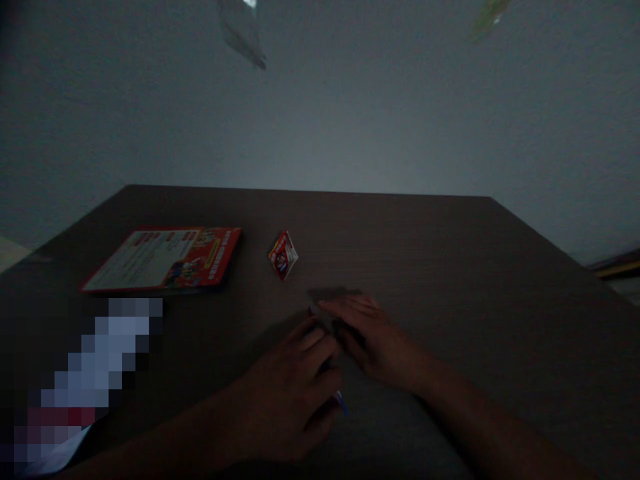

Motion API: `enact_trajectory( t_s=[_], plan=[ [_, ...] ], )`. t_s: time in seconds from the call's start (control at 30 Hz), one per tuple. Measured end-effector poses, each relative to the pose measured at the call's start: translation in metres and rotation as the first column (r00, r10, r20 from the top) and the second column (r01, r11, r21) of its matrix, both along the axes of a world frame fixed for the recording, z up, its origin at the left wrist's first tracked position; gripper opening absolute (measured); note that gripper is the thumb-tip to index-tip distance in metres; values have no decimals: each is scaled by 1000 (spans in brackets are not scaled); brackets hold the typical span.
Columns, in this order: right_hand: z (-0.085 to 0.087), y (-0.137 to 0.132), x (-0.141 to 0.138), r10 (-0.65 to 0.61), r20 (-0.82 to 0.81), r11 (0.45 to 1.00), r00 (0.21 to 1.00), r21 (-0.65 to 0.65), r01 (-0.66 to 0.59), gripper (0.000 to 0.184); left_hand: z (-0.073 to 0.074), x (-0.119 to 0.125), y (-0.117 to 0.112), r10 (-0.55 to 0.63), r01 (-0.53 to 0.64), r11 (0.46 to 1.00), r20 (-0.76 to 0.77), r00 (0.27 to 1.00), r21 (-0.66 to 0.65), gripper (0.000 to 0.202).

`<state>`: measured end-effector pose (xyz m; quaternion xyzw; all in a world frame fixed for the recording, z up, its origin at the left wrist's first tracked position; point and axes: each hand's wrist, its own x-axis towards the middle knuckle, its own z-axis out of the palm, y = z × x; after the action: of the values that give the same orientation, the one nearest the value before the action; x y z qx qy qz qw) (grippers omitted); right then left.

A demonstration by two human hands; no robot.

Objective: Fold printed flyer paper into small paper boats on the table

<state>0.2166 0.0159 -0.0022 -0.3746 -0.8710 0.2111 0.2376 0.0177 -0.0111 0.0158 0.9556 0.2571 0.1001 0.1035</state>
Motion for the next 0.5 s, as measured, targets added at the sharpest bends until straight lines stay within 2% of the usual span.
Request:
enact_trajectory(
  t_s=[0.1,0.23,0.5],
  plan=[
    [0,0,-1,65,42,997,997,26,-66,56,1,-1,1,-13,13,1000,7,1000,-1,18],
    [2,1,-1,114,124,993,986,27,-119,56,-1,0,3,-39,39,999,9,999,4,18],
    [4,7,9,37,177,994,984,92,-54,48,1,-7,5,52,-52,998,20,998,-17,21]
  ],
)
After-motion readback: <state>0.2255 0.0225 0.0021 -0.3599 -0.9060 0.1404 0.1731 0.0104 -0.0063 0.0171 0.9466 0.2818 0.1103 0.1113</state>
